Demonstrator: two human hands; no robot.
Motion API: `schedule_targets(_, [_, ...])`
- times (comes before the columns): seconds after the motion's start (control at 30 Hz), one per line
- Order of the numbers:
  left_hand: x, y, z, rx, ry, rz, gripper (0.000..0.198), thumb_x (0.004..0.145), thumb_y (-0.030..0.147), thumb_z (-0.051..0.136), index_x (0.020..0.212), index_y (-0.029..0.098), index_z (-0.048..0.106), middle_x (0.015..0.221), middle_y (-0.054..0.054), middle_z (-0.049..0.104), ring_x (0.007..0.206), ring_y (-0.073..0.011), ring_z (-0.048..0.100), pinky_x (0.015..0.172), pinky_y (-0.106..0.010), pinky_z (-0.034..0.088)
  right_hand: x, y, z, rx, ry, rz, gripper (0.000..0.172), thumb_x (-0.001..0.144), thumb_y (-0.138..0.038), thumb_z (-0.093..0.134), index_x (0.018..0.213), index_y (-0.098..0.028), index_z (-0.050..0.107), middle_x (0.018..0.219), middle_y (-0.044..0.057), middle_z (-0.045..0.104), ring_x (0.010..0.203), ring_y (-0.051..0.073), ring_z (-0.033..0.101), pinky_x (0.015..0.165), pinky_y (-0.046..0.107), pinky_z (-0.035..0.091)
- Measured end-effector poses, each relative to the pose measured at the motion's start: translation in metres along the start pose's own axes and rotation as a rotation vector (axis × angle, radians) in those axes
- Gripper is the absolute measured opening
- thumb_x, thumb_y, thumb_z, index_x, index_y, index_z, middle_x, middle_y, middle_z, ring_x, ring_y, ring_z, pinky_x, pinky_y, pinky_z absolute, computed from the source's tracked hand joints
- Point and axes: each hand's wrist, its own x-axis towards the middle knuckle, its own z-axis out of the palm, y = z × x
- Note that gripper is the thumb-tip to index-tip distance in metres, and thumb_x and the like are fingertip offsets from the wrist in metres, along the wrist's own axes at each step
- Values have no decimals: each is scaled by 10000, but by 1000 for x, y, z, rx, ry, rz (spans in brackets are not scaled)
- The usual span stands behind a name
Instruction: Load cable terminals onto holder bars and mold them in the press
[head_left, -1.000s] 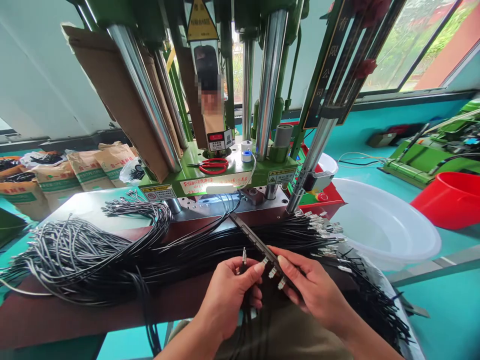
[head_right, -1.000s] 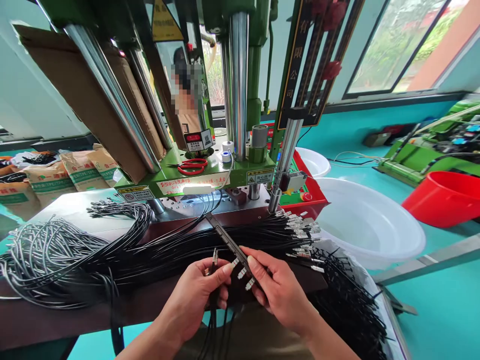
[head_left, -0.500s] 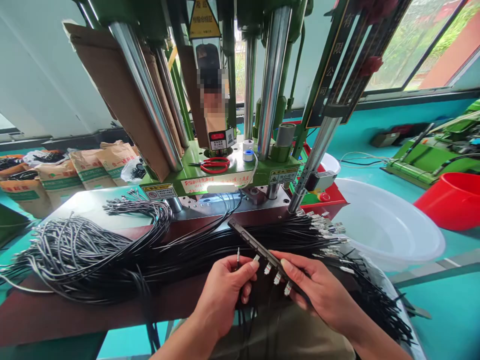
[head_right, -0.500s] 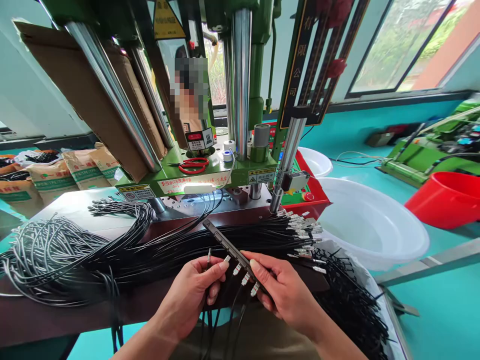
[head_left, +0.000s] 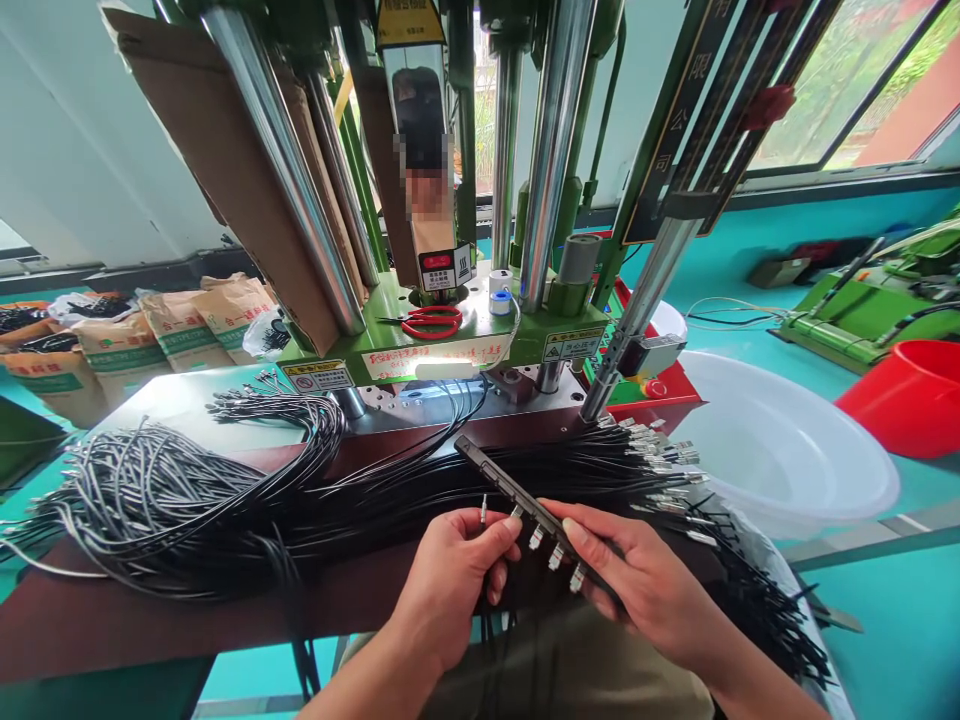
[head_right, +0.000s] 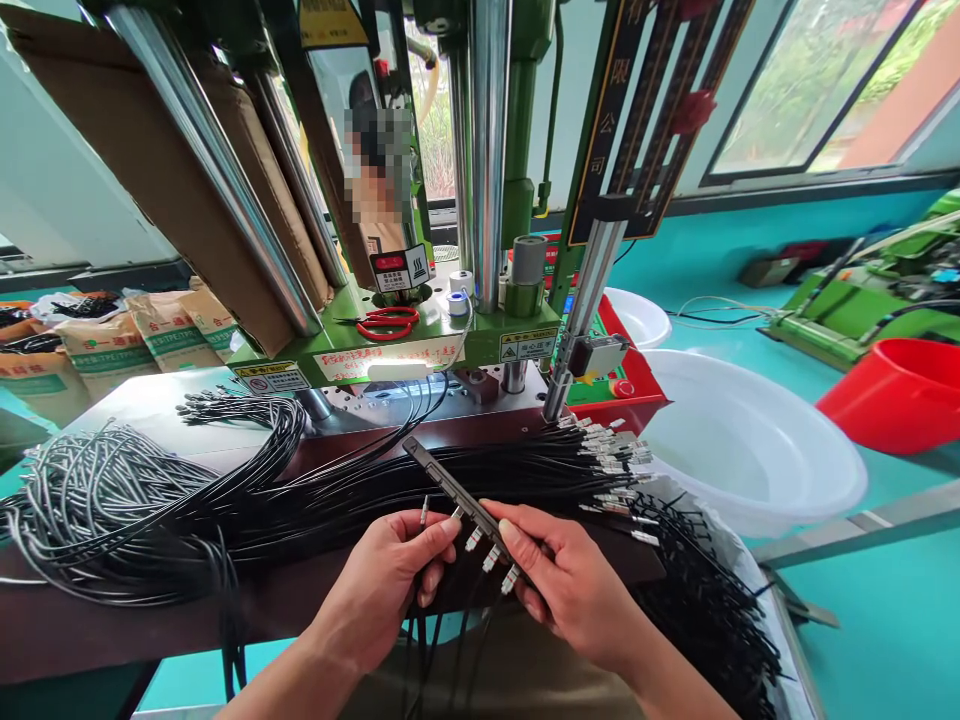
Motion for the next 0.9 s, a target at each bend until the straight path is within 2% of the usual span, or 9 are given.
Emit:
schedule_targets(0.17, [3,-2,1,-8,12,-6,305,691,372,713,711,108,562,568,16,514,394,-26,326,384,-175,232,0,2,2,-95,2,-58,486,921,-497,453,1322,-231,526,818,17,480,501,54,442,421,203,362])
schedule_targets(0.27, [5,-4,-1,-39,0,-4,304,685,359,728,736,104,569,607,4,532,410,-28,343,387,-175,240,-1,1,2,-95,-1,-63,480,922,-494,454,1320,-236,528,803,11,478,499,51,442,421,196,358])
schedule_targets(0.4, [2,-6,-10,-132,-105,-12,337,688,346,756,842,91,598,721,-23,558,533,-54,467,505,-189,379,-4,0,-4,1,24,29,532,904,-513,480,1352,-225,488,724,7,512,465,47,414,367,159,263])
schedule_targets(0.5, [-3,-3,-16,-225,-70,4,419,679,349,769,983,106,613,772,-17,541,612,-78,512,590,-220,431,-8,0,-8,59,38,78,556,887,-519,508,1365,-236,469,776,31,555,459,43,406,345,141,216])
schedule_targets(0.6, [-5,0,-16,-205,-13,20,406,688,384,756,959,115,619,712,6,498,559,-67,474,525,-207,390,-10,0,-9,54,31,71,561,883,-518,518,1361,-229,476,754,26,546,460,43,411,349,138,225])
schedule_targets(0.77, [-3,-4,-12,-141,-42,37,313,732,393,711,763,123,556,601,29,466,487,-48,399,459,-183,316,-7,-3,-6,11,19,76,575,883,-532,507,1365,-221,476,694,2,490,458,47,400,353,145,225])
schedule_targets(0.9, [-3,-7,-11,-107,-46,35,305,756,396,682,770,119,554,577,34,461,467,-43,380,442,-176,297,-6,-5,-5,-24,-2,62,568,888,-532,498,1357,-213,488,682,1,488,463,51,402,371,158,245])
